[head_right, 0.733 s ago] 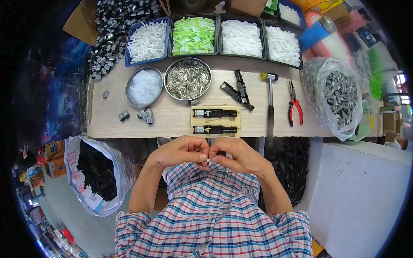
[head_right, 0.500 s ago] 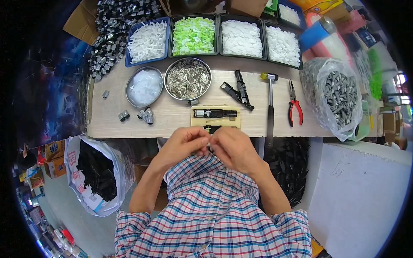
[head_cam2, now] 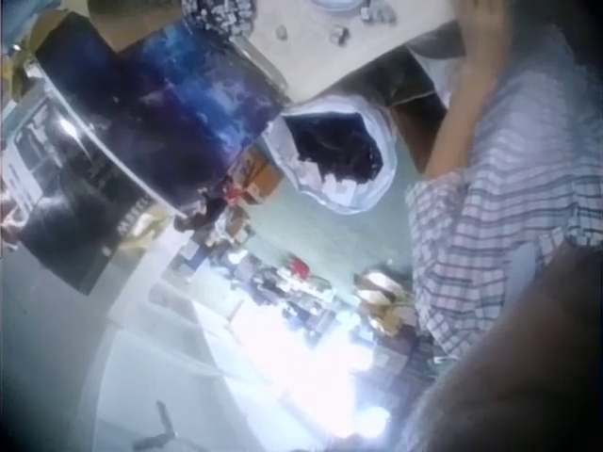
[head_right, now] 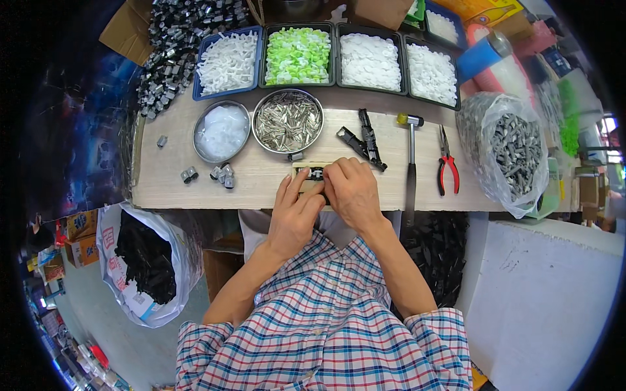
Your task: Assemble small mechanical components using tools at a workbench.
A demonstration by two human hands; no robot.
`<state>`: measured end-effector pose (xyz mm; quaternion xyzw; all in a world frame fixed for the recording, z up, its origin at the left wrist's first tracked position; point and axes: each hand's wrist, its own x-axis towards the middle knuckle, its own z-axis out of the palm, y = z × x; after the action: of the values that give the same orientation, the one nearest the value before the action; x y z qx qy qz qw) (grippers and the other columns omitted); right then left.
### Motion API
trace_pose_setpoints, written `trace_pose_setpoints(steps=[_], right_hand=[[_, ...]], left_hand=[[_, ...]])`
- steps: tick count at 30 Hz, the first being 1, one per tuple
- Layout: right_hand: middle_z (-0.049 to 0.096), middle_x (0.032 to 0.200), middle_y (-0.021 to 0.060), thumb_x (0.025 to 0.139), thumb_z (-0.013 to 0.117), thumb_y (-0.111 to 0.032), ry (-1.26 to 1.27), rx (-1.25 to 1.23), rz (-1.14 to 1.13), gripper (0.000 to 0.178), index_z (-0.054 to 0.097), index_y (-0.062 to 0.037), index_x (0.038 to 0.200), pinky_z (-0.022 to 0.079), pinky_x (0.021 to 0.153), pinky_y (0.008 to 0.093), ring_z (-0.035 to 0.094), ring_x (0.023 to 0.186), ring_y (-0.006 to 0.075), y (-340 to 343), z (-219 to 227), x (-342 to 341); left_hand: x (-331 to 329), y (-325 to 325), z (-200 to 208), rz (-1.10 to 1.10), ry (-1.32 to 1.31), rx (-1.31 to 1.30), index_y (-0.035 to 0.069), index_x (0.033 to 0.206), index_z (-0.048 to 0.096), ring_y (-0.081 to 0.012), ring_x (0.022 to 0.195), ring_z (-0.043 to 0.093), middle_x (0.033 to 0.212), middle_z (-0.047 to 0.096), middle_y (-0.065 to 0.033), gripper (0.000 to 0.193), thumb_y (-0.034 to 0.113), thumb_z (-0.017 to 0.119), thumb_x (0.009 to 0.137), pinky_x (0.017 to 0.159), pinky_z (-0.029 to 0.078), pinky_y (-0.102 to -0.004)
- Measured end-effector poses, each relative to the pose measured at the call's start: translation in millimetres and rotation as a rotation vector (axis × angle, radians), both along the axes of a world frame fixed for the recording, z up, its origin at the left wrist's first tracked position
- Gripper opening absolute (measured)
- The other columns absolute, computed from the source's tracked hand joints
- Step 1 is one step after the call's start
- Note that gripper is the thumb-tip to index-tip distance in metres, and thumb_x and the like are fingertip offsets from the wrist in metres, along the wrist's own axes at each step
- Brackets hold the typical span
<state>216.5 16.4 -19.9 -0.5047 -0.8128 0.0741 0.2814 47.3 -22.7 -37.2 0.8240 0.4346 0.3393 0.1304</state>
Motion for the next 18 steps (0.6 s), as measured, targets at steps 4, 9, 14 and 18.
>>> trace_pose_setpoints(steps=[4,9,14,18], right_hand=[[0.062,0.089,0.0094,0.079,0.073,-0.004,0.034,-0.009,0.028,0.016,0.064,-0.0039,0.093,0.047,0.073,0.0401,0.060,0.081,0.0296,-1.6,1.4,1.3],[0.064,0.092,0.0087,0.079,0.074,-0.004,0.072,-0.004,0.050,0.017,0.066,-0.0034,0.095,0.048,0.072,0.0388,0.061,0.082,0.0280,-3.2,1.4,6.6],[0.064,0.092,0.0091,0.078,0.074,-0.003,0.076,-0.004,0.050,0.020,0.067,-0.0034,0.097,0.048,0.072,0.0392,0.061,0.083,0.0282,-4.7,-0.7,8.4],[0.064,0.093,0.0091,0.078,0.074,-0.003,0.072,-0.020,0.056,0.022,0.068,-0.0033,0.099,0.049,0.074,0.0393,0.061,0.084,0.0284,-5.8,-1.4,10.7]], left_hand=[[-1.9,-1.8,-2.9,-0.021,0.052,-0.022,0.003,0.098,0.065,-0.0375,0.140,0.047,0.131,0.065,-0.0132,0.011,0.007,0.059,0.089,0.115,0.033,-0.0577],[2.2,-7.8,1.0,-0.054,0.148,0.003,0.001,0.099,0.063,-0.0401,0.143,0.043,0.135,0.062,-0.0188,0.014,0.010,0.057,0.090,0.115,0.031,-0.0616],[12.8,-14.3,1.3,0.014,0.192,-0.019,0.000,0.098,0.061,-0.0420,0.144,0.040,0.138,0.060,-0.0206,0.013,0.009,0.057,0.091,0.116,0.028,-0.0622],[24.8,-23.9,3.7,0.040,0.301,-0.031,-0.002,0.095,0.059,-0.0432,0.146,0.038,0.140,0.057,-0.0259,0.011,0.009,0.056,0.091,0.117,0.027,-0.0627]])
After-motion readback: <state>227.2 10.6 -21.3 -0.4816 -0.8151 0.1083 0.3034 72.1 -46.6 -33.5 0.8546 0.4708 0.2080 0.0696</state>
